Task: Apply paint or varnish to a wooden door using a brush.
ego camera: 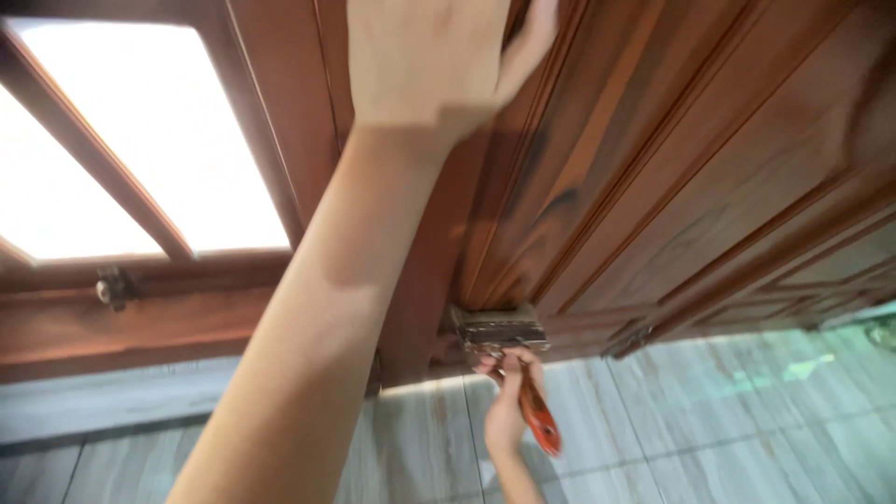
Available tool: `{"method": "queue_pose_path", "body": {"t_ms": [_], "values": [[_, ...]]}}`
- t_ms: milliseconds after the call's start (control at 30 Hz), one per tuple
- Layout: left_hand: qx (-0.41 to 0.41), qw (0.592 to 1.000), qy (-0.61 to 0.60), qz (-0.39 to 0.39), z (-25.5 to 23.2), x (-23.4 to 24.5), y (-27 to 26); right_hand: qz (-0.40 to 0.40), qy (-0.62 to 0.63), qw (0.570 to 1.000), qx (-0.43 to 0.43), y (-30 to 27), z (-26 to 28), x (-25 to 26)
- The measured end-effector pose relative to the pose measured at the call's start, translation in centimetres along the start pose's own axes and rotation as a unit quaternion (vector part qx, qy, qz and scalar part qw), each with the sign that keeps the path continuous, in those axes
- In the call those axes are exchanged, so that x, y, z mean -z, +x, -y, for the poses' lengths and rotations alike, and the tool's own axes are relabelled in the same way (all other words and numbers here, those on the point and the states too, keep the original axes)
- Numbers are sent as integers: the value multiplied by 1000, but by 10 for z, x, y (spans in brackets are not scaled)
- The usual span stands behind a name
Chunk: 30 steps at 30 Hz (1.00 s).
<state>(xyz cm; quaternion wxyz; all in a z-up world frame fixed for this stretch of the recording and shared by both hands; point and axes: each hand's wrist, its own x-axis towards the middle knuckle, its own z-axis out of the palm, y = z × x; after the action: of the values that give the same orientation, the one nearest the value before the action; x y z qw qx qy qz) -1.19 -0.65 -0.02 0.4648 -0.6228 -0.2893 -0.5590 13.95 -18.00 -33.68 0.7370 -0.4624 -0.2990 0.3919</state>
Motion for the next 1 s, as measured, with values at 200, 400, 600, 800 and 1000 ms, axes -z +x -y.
{"method": "queue_pose_path", "body": {"t_ms": [200,400,600,800,1000], "values": [[15,986,90,143,-12,38,38,68,30,991,113,43,127,-52],[54,975,92,193,-18,42,40,120,23,964,237,93,260,-117],[76,972,104,195,-17,35,33,195,48,904,377,111,346,-164],[98,964,96,227,-18,31,30,214,75,895,385,121,306,-154],[102,954,103,262,-18,27,28,182,-1,914,361,108,280,-124]]}}
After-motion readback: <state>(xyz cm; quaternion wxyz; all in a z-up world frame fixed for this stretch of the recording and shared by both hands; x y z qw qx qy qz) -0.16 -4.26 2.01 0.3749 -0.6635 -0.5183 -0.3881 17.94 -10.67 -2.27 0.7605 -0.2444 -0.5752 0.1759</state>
